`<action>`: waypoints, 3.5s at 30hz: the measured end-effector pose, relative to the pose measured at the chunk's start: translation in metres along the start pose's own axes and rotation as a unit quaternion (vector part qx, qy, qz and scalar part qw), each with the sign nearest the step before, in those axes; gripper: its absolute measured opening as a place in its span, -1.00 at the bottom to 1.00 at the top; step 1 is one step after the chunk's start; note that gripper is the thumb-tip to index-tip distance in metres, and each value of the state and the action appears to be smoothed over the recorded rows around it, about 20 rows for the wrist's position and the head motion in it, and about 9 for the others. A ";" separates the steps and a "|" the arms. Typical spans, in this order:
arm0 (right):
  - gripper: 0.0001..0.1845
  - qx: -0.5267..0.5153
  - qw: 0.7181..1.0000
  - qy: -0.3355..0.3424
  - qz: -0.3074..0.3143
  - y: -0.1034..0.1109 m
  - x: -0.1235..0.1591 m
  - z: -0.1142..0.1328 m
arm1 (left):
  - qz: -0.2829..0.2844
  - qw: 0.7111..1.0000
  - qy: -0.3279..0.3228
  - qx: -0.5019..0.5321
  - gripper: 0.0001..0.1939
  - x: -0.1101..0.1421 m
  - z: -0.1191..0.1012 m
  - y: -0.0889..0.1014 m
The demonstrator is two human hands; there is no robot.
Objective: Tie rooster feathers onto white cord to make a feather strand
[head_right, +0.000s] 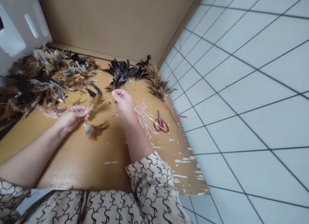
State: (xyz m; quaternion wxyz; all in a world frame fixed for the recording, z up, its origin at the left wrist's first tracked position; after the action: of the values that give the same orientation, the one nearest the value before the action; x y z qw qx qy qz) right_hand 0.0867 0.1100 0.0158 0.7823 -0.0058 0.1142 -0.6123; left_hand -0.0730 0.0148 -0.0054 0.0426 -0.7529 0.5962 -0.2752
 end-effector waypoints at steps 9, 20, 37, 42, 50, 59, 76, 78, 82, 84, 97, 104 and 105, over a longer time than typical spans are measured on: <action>-0.91 0.435 0.893 -0.048 0.104 0.038 0.004 0.015 | -0.009 0.999 -0.010 0.031 -0.86 0.001 0.000 0.000; -0.86 0.600 0.771 -0.024 0.211 0.040 0.006 -0.005 | -0.003 1.000 -0.014 0.013 -0.85 0.001 0.000 -0.002; -0.67 0.076 0.972 -0.136 0.177 -0.002 0.029 -0.001 | 0.009 0.994 -0.109 -0.001 -0.76 0.008 -0.001 -0.007; -0.77 0.096 0.952 -0.178 0.231 -0.024 0.041 -0.013 | 0.052 0.993 -0.102 -0.009 -0.78 0.010 0.002 -0.011; -0.76 0.073 0.949 -0.205 0.227 -0.023 0.044 -0.014 | 0.016 0.996 -0.080 0.044 -0.86 0.006 0.001 -0.007; -0.91 0.313 0.929 -0.064 0.187 -0.017 0.039 -0.016 | -0.059 0.994 -0.085 0.045 -0.87 0.004 -0.004 -0.003; -0.72 0.568 0.771 0.153 0.243 -0.030 0.056 -0.011 | -0.012 0.998 -0.028 -0.059 -0.70 0.009 0.006 -0.015; -0.73 0.570 0.771 0.148 0.243 -0.030 0.056 -0.011 | -0.013 0.998 -0.022 -0.057 -0.70 0.009 0.006 -0.014; -0.75 0.579 0.768 0.130 0.240 -0.029 0.054 -0.011 | -0.012 0.997 -0.031 -0.074 -0.73 0.007 0.005 -0.011; -0.75 0.590 0.762 0.116 0.242 -0.029 0.052 -0.010 | -0.014 0.994 -0.039 -0.096 -0.76 0.006 0.005 -0.009; -0.75 0.548 0.808 0.063 0.206 -0.028 0.047 -0.007 | -0.084 0.923 -0.167 -0.335 -0.83 0.005 0.001 -0.003; -0.77 0.532 0.807 0.054 0.251 -0.033 0.054 -0.006 | -0.130 0.923 -0.159 -0.326 -0.88 0.001 0.002 0.004; -0.77 0.538 0.797 0.068 0.266 -0.035 0.057 -0.004 | -0.135 0.918 -0.169 -0.332 -0.89 0.000 0.002 0.005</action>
State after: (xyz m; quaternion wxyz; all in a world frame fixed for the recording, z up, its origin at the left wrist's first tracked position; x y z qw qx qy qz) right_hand 0.0654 0.0474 0.0073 0.7816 0.4884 -0.1844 -0.3415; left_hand -0.0761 0.0124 -0.0091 -0.1477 -0.8324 0.5300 0.0668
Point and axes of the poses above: each hand's wrist, its own x-axis away from the middle knuckle, its own y-axis out of the back of the hand, z = x × y, the point moved 1 cm from there along -x, towards the middle knuckle, and after that the axes turned 3 degrees about y, right-handed, at the moved point
